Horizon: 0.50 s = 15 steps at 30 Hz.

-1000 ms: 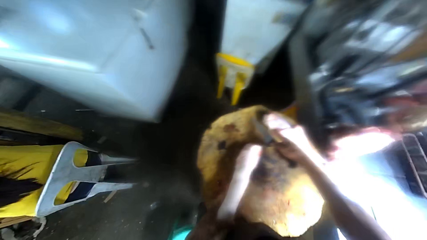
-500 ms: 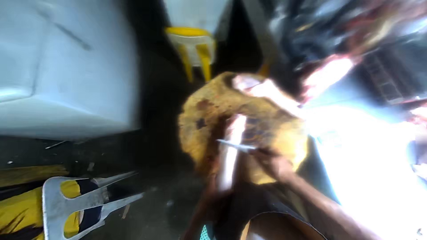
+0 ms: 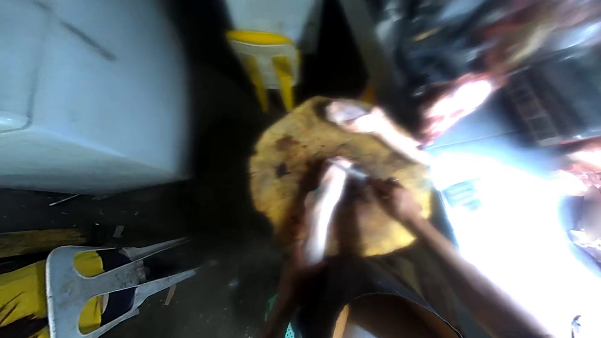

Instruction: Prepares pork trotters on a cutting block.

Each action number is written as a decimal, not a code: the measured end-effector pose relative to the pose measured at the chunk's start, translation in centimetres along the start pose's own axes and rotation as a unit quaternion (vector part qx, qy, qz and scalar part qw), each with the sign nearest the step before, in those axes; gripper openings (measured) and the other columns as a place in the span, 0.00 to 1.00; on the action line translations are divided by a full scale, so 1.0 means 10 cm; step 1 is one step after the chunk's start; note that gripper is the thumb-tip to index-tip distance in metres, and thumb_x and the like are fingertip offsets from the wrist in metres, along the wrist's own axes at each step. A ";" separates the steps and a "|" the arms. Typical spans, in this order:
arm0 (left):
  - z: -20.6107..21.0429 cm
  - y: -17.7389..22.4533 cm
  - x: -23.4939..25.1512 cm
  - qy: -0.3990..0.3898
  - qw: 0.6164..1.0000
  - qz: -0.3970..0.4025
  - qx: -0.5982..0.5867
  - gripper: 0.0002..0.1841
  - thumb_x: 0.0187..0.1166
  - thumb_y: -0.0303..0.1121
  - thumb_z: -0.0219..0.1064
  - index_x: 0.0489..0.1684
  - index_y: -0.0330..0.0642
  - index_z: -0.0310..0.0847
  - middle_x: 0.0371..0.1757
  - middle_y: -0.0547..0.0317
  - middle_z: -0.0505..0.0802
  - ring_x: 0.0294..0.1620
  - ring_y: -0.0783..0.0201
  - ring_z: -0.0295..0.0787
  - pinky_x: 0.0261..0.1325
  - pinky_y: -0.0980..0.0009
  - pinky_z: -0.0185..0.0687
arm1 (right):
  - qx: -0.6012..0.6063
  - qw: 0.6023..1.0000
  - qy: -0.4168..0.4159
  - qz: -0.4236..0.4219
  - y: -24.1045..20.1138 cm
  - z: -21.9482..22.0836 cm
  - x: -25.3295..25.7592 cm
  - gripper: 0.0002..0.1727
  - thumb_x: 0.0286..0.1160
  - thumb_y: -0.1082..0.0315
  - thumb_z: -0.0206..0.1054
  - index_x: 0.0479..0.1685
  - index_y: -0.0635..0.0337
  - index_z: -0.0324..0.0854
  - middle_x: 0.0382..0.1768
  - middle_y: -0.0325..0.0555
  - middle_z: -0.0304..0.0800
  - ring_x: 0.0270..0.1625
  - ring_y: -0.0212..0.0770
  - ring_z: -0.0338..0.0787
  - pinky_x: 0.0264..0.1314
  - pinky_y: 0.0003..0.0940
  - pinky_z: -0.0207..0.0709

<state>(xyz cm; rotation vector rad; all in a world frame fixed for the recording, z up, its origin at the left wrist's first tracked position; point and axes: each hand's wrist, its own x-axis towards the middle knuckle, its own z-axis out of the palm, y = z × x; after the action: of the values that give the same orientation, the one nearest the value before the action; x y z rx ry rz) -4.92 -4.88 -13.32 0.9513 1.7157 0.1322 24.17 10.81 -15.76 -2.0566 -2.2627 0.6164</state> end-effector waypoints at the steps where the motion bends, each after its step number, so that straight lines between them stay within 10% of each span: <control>1: -0.02 0.09 -0.04 0.007 1.000 0.004 0.011 0.48 0.62 0.53 0.82 0.84 0.40 0.65 0.64 0.42 0.89 0.65 0.49 0.88 0.69 0.48 0.81 | 0.002 1.000 0.006 0.022 0.01 -0.04 0.04 0.23 0.87 0.46 0.56 0.78 0.28 0.80 0.57 0.53 0.92 0.53 0.58 0.93 0.52 0.64 0.84; 8: 0.00 0.25 -0.21 0.023 0.997 0.008 0.074 0.45 0.69 0.49 0.79 0.87 0.40 0.62 0.65 0.39 0.89 0.64 0.44 0.89 0.68 0.45 0.82 | -0.062 0.983 -0.118 -0.130 -0.50 -0.21 -0.51 0.24 0.88 0.42 0.50 0.77 0.25 0.80 0.57 0.55 0.91 0.55 0.58 0.92 0.51 0.59 0.85; 15: 0.01 0.32 -0.29 0.032 0.998 0.005 0.055 0.42 0.72 0.44 0.77 0.85 0.34 0.63 0.67 0.38 0.88 0.67 0.45 0.88 0.69 0.47 0.81 | -0.095 0.993 -0.064 -0.035 -0.36 -0.41 -0.12 0.22 0.86 0.47 0.57 0.76 0.28 0.81 0.50 0.56 0.91 0.45 0.59 0.93 0.44 0.63 0.84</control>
<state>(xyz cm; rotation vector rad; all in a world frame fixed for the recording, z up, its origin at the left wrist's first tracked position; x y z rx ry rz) -2.99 -4.63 -9.39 1.0465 1.7928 0.0751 22.08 10.61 -10.59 -2.0605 -2.5453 0.5642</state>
